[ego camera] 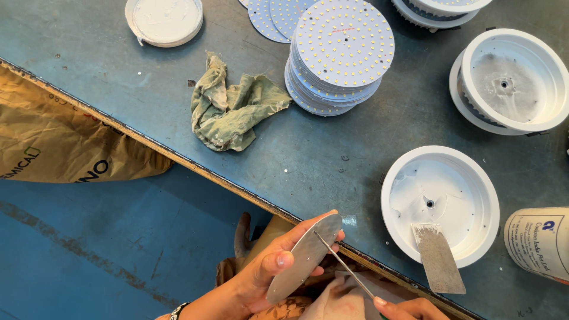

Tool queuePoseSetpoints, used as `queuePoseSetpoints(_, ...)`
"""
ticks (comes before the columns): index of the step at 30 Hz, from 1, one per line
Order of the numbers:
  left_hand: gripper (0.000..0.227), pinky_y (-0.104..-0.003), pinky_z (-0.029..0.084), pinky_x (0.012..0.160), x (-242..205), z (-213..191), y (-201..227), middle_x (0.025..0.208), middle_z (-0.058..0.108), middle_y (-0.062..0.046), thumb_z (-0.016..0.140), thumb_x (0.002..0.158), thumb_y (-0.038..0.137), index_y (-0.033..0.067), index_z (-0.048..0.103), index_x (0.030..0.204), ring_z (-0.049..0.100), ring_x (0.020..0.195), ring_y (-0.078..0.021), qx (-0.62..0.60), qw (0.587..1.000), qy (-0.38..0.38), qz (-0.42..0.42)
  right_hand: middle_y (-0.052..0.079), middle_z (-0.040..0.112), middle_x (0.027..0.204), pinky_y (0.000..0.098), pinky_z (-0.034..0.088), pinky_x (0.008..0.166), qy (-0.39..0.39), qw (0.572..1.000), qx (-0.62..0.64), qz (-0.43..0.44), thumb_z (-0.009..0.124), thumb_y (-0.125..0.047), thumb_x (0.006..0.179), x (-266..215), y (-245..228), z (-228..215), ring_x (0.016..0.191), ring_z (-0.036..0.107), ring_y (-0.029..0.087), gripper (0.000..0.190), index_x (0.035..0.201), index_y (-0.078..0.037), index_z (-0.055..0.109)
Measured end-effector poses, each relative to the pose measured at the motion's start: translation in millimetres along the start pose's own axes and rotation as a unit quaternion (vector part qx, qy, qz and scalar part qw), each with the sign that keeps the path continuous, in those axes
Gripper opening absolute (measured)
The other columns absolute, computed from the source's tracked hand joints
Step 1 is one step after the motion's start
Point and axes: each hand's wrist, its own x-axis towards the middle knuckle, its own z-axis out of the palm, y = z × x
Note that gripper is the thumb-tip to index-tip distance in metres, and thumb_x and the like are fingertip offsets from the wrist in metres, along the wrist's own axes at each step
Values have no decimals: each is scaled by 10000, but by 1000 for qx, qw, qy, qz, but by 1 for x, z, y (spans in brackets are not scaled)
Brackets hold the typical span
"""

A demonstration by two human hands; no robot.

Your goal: The person applies a white paste to the interior of circular white housings and the back of circular LED boards using a small spatula. The person repeatedly scoops paste from a container, spreads it onto the components, and stacks the finished items on the table.

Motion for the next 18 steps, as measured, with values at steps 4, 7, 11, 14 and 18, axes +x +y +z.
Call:
queuePoseSetpoints(4,1278,-337,423,1060,0,0,2,1468,510,-38,780,570,747,147,353,1615,465,1341,-187,8,1000,6,-3,183,713,663,388,575,799,237,963,6,-131,899,-387,709,-6,16,22,752,777,246,421,632,-1,749)
queuePoseSetpoints(7,1289,-335,428,1051,0,-1,2,1472,518,-42,780,562,751,146,351,1617,472,1341,-190,15,1000,9,-4,164,746,699,376,587,847,188,964,-74,-173,872,-376,749,10,33,25,787,795,218,387,664,-15,762)
queuePoseSetpoints(11,1308,-339,443,1037,-1,-5,-1,1468,519,-44,778,535,756,156,346,1614,477,1339,-193,17,999,23,-17,128,742,715,351,592,825,224,933,-99,-265,866,-320,737,14,34,28,771,784,194,281,755,-57,771)
queuePoseSetpoints(14,1265,-355,448,1065,-2,-10,-6,1500,510,-68,746,603,769,146,343,1627,484,1363,-207,37,999,1,5,101,739,727,333,596,808,243,909,-116,-320,861,-279,728,-1,16,28,759,775,176,229,824,-88,778)
queuePoseSetpoints(18,1028,-406,458,1094,-4,-9,-25,1504,485,-127,701,816,639,156,333,1645,491,1356,-252,-196,976,-83,-37,65,735,743,308,601,786,259,873,-143,-388,855,-224,716,-30,-28,20,743,764,152,230,915,-130,787)
